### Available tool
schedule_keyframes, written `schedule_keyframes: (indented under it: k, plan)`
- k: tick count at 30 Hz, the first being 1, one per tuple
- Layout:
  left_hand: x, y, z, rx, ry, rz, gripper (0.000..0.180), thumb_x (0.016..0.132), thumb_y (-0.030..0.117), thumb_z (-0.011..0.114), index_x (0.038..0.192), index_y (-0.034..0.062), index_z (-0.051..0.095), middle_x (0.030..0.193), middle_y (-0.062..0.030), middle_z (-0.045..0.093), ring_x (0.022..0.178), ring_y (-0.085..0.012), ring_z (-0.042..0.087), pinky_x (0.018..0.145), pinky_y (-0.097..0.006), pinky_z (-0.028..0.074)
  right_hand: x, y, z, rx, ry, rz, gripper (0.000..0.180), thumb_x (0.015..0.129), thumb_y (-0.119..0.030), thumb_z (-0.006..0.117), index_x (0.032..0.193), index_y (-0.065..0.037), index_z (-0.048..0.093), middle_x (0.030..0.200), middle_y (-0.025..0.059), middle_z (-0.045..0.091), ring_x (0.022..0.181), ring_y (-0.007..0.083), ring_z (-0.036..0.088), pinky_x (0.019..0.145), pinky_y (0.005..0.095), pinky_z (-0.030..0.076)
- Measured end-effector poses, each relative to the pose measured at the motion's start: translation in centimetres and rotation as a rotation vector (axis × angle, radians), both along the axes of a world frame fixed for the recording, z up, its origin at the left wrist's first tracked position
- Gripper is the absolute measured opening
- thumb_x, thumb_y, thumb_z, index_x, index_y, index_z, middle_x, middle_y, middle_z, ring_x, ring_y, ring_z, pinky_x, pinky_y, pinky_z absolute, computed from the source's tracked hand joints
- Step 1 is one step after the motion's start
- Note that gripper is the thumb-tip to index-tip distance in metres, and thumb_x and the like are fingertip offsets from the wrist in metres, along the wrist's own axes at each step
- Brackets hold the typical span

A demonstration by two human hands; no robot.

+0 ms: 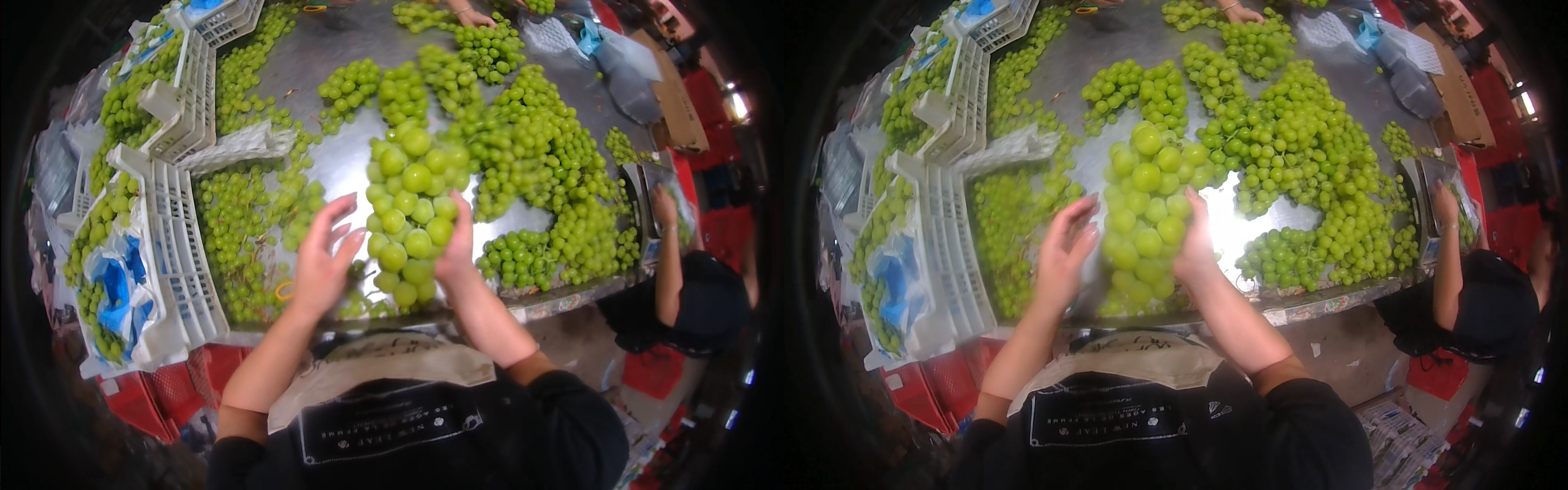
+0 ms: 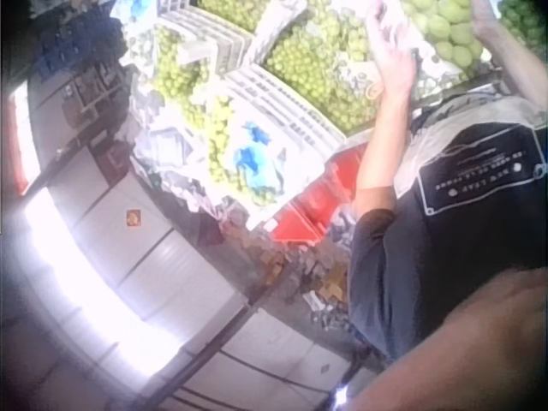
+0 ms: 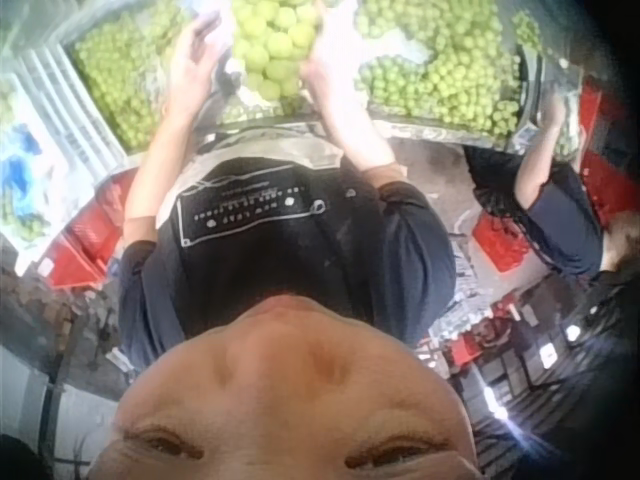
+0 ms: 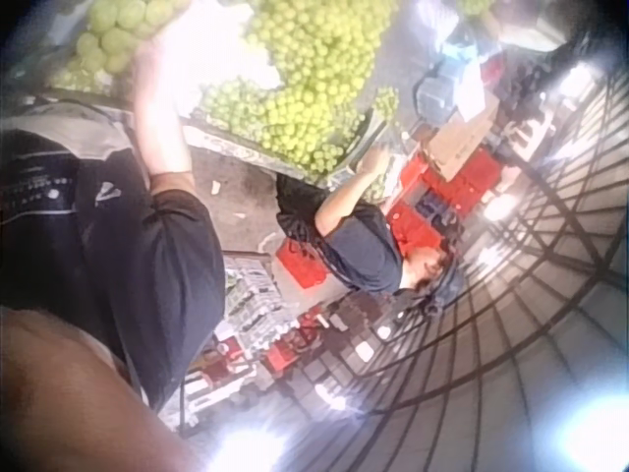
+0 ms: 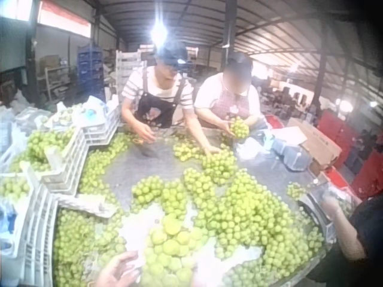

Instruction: The person sorts green grapes on a metal table by hand and with scissors, removing individual grapes from bunches before placing the bunches into crates.

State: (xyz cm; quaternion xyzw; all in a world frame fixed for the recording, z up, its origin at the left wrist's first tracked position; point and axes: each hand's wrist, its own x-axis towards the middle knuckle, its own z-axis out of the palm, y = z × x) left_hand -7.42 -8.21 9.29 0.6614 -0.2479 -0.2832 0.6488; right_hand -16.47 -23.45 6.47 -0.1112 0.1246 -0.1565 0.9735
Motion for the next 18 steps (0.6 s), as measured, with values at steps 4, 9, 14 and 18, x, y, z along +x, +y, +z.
schedule_keyframes:
  k: [4,9,14,18]
  plan:
    - [0.0,-0.2,0.2,0.005,-0.035,0.017,0.042,0.086,0.004,0.053,0.126,-0.0006,0.042,0.131,-0.0123,0.044,0.123,-0.0218,0.041,0.101,-0.034,0.033,0.0,0.1,-0.1,-0.063,0.041,-0.03,0.053,0.09,-0.043,0.041,0.126,-0.004,0.042,0.123,0.0138,0.049,0.111,0.0291,0.049,0.096,0.0425,0.04]
    - [1.2,-0.8,0.7,-0.045,-0.306,0.089,0.042,0.082,0.003,0.056,0.122,0.0001,0.047,0.128,-0.0118,0.047,0.12,-0.022,0.044,0.101,-0.034,0.034,-0.2,0.3,0.3,-0.162,0.014,-0.02,0.046,0.092,-0.033,0.042,0.128,-0.004,0.04,0.124,0.0112,0.049,0.112,0.0247,0.05,0.096,0.0389,0.04]
    - [2.5,-1.9,3.2,0.029,-0.828,0.099,0.036,0.07,-0.001,0.067,0.105,0.0002,0.059,0.109,-0.0139,0.059,0.107,-0.0269,0.053,0.092,-0.035,0.042,-0.9,0.6,-0.1,-0.251,-0.007,0.001,0.047,0.091,-0.025,0.044,0.131,-0.003,0.036,0.127,0.0142,0.047,0.113,0.0263,0.05,0.097,0.0402,0.041]
    - [2.8,-1.2,2.8,-0.037,-0.826,0.117,0.032,0.066,-0.002,0.068,0.097,0.0005,0.062,0.103,-0.0126,0.062,0.101,-0.027,0.056,0.089,-0.035,0.043,-1.2,1.0,-0.1,-0.404,0.04,-0.014,0.053,0.089,-0.031,0.045,0.129,0.001,0.036,0.127,0.0169,0.047,0.114,0.0277,0.05,0.096,0.0403,0.042]
